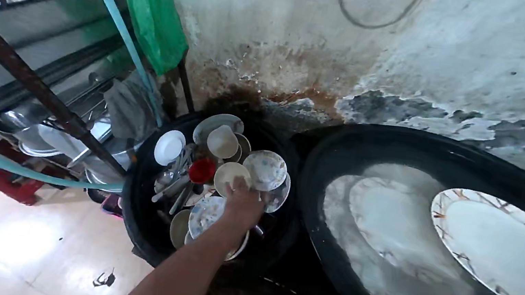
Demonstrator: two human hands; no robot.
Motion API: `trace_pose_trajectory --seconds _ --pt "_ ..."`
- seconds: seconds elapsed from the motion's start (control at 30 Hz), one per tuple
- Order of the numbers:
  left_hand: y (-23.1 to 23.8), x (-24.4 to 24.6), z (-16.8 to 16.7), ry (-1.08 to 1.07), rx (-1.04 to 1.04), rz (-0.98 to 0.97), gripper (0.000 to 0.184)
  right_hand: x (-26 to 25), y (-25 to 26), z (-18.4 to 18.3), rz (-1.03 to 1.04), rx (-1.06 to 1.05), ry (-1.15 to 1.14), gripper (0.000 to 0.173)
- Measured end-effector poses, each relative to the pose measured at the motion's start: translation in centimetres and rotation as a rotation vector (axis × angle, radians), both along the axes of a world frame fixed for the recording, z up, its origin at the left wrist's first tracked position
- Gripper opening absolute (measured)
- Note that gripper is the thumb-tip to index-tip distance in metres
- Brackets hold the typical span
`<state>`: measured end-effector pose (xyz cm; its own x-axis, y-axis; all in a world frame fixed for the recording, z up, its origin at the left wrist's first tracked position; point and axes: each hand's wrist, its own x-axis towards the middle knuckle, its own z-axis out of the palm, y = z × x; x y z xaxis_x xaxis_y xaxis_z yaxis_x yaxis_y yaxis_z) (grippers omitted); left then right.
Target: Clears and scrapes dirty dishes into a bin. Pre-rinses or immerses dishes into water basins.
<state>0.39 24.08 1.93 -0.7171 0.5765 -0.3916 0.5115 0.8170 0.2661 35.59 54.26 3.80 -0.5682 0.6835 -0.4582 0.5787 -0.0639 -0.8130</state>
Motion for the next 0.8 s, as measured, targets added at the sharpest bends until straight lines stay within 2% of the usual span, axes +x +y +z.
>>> trace_pose_trajectory --seconds 0.07,0.1,0.13,0.2,0.37,0.5,0.6,0.7,0.8 --pt "-1.1 -1.1 -1.0 -0.077 -0.145 0.021 0.057 -1.6 -1.5 1.6 -0.042 -0.083 0.085 0.036" --pt "-1.5 -1.1 -1.3 -0.104 -0.155 0.043 0.062 -2.2 -1.7 1.7 -0.048 -0.104 0.124 0.033" --pt "-1.8 -0.9 -1.7 -0.107 -0.133 0.054 0.064 -2.7 -1.9 1.9 -0.039 -0.119 0.141 0.034" --pt "-2.0 0.3 -2.0 -0.064 -0.073 0.015 0.056 -4.2 -2.6 2.5 0.000 -0.134 0.130 0.036" --pt "-1.0 3.4 0.1 -0.072 0.117 -0.103 0.052 -8.9 -4.3 2.7 0.089 -0.132 0.165 0.039" --pt "-0.1 2.6 0.7 -0.180 0.243 -0.096 0.038 -15.3 -8.5 4.0 0.094 -0.045 0.124 0.034" --pt "0.8 1.1 0.7 -0.249 0.226 -0.053 0.030 -20.6 -12.5 5.9 0.265 0.171 0.059 0.033" --pt "1.2 -0.1 2.8 -0.401 0.166 -0.066 0.032 -24.5 -15.3 6.1 0.503 0.623 0.168 0.033" --pt "0.9 -0.9 3.0 -0.343 0.164 -0.105 0.034 -26.6 -16.9 6.3 0.594 1.024 0.329 0.032"
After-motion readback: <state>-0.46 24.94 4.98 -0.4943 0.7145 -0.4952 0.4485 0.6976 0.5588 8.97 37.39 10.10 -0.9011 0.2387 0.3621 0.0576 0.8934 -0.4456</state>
